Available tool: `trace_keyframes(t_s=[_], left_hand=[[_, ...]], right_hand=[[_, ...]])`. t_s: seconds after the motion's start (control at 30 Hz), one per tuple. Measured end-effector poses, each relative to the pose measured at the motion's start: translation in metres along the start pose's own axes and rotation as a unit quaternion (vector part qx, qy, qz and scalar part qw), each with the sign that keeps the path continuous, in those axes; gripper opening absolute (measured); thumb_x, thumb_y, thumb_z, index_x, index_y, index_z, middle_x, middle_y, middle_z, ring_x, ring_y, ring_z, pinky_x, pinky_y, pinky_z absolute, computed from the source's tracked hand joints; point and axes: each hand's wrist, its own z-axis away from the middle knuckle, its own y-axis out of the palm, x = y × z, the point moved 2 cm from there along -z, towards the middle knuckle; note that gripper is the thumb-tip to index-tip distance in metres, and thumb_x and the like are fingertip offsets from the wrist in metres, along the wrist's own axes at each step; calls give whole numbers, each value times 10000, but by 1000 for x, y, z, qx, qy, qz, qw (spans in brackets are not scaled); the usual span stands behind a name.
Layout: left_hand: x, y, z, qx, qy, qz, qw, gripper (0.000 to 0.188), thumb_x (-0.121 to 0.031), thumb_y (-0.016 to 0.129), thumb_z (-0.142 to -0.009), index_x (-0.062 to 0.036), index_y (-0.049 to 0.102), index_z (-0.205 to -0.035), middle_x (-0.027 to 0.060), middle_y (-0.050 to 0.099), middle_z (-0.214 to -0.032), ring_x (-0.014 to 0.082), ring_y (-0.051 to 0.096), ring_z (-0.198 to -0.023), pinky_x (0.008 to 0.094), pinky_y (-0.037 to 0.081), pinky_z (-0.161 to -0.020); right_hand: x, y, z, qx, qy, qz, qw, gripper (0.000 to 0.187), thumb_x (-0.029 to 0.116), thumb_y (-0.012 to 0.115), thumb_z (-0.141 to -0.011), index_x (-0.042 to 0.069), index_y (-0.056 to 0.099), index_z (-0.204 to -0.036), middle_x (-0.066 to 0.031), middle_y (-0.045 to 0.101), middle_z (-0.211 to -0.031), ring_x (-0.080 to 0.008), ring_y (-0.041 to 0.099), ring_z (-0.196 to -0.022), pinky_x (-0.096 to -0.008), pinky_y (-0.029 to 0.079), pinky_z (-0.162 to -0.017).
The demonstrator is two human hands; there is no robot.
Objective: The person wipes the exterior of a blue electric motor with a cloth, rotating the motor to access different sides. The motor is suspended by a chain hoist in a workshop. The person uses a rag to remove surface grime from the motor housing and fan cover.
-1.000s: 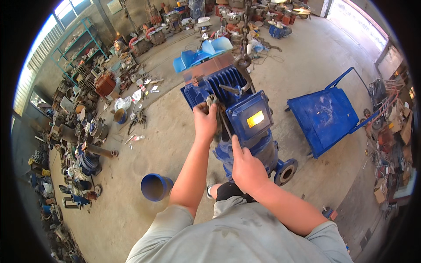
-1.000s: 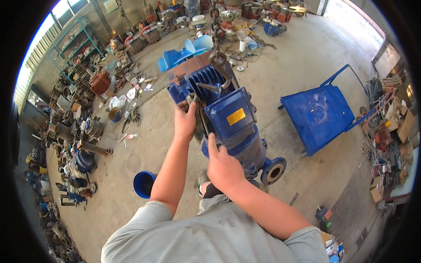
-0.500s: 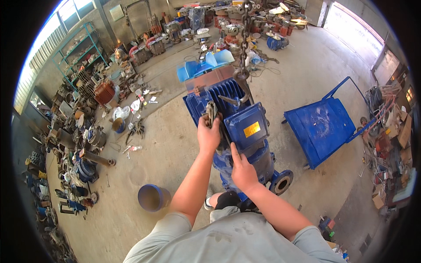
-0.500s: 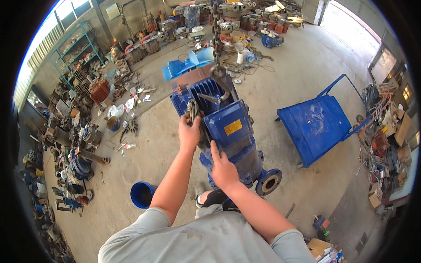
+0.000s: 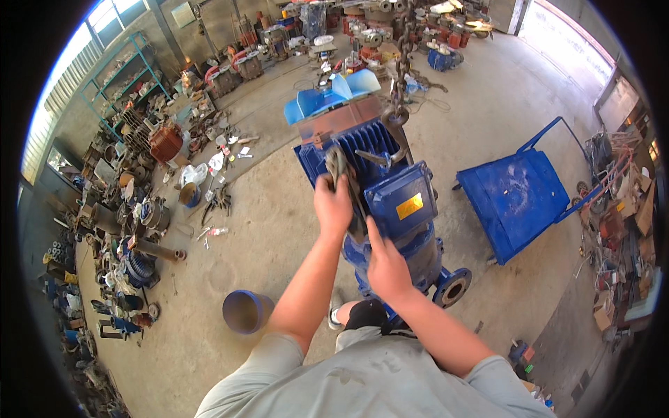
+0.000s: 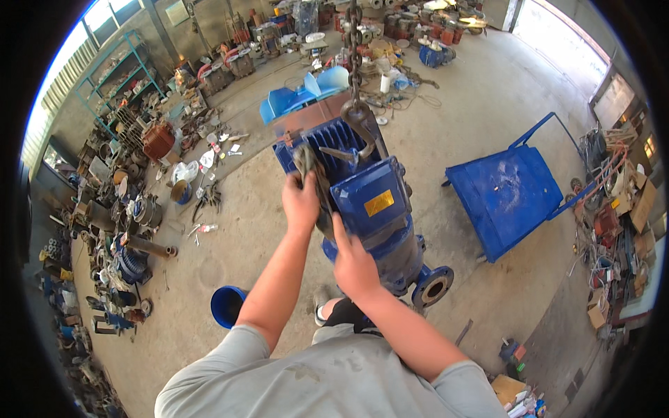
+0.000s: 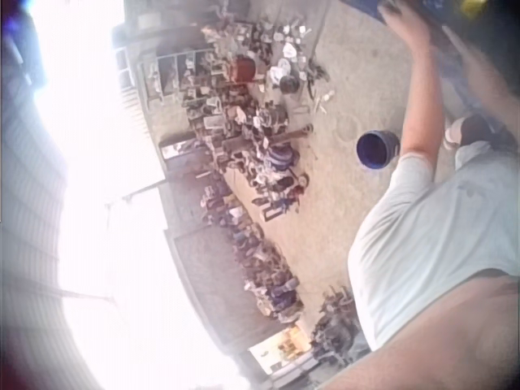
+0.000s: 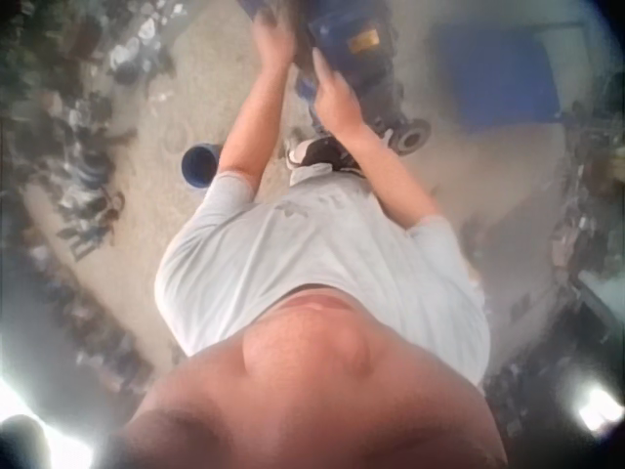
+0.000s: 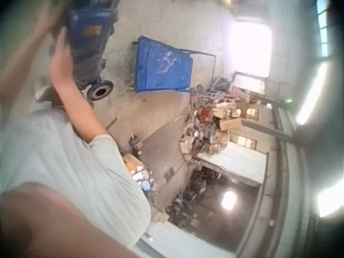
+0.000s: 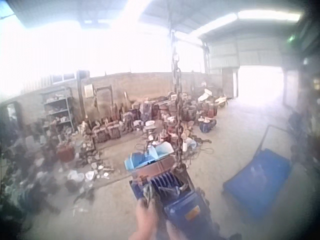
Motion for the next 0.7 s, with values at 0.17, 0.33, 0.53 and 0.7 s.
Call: trace_keyframes(t_s=[0.17,0.33,0.53,0.7], left_hand=[[-14,-8,13,41,-42,-29,998,212,-170,714,-1046,37,665,-1034,182,739,-856,231,705,-769,404,545,-717],[-10,-6,20,47,-101,31,993,193,-164,705,-1047,24,661,-1044,164,732,-841,216,698,-774,399,550,-727],[1,-7,29,66,-211,1,975,216,-169,676,-1068,9,630,-954,96,675,-752,149,620,-633,356,510,-607],[-3,-12,22,51,-126,100,986,168,-140,670,-1070,19,644,-1025,54,721,-866,126,618,-678,324,516,-622]], right_hand=[[8,-6,-6,47,57,28,997,799,-9,548,-989,201,323,-1727,-260,681,-1123,-520,679,-942,-562,581,-793],[-2,-8,6,31,10,-6,999,803,-3,551,-980,208,330,-1723,-264,679,-1084,-519,679,-935,-570,572,-787],[-4,-14,11,66,49,-31,996,742,32,534,-1016,188,345,-1717,-269,682,-1054,-516,679,-890,-578,556,-755],[17,-19,8,74,66,-48,994,709,-15,531,-1012,123,386,-1692,-306,691,-1070,-518,677,-959,-571,550,-825]])
